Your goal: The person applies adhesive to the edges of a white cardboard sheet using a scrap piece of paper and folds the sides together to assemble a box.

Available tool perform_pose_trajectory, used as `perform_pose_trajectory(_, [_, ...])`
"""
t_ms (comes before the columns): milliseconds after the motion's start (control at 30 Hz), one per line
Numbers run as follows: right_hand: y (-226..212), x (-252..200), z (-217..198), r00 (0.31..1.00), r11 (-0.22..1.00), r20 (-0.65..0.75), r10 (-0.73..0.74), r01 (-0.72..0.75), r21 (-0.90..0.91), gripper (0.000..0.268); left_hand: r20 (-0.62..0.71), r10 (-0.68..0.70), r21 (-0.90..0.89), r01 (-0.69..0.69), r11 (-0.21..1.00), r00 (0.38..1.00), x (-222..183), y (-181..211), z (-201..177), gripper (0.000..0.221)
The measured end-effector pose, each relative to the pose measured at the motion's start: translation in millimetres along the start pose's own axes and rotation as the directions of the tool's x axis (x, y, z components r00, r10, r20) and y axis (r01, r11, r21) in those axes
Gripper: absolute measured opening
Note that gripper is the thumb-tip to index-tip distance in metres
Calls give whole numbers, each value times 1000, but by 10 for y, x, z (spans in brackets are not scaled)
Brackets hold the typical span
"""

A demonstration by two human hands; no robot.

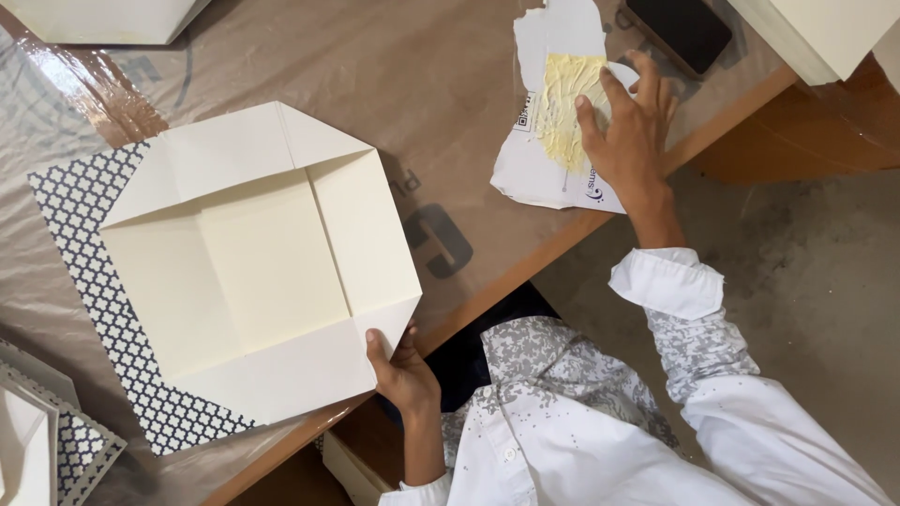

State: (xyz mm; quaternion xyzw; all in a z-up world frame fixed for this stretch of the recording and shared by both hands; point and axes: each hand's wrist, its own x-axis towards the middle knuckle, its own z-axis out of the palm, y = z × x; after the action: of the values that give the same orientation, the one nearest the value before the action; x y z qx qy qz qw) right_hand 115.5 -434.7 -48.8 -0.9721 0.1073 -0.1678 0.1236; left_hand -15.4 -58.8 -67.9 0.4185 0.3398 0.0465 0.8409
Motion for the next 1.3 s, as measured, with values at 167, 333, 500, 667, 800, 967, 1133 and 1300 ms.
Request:
perform_pose_trajectory(167, [-47,-11,-22,1000,1000,-6,-17,17,20,36,62,45,-57,-41,998,997,-26,-62,13,56])
perform_pose_trajectory(333, [-83,-47,-11,996,997,-41,-79,78,-15,31,108,85,-121,-71,990,991,-32,-81,141,65])
perform_pose_trajectory(500, [-168,-126,-30,994,993,8,-112,112,-34,32,183,75,-185,-40,982,980,61,-138,211,63])
perform_pose_trajectory(667, [-110,-116,-145,998,989,44,-53,47,138,30,234,71,-221,-18,975,970,209,-291,195,50])
perform_pose_trajectory(800, [119,-137,-218,861,300,453,232,-506,808,39,213,48,-128,-21,992,976,183,-282,217,40])
perform_pose_trajectory(967, [-180,-330,-497,791,-331,605,87,-550,767,46,161,61,-47,-54,997,985,125,-274,81,41])
perform_pose_trajectory(1133, [-1066,-511,-406,804,-505,573,-161,-566,652,50,134,40,-81,-30,996,990,64,-249,-187,47])
perform_pose_trajectory(1300, [-1705,-512,-91,767,-77,604,-216,-630,773,57,211,2,-81,16,997,978,-51,-99,-265,52])
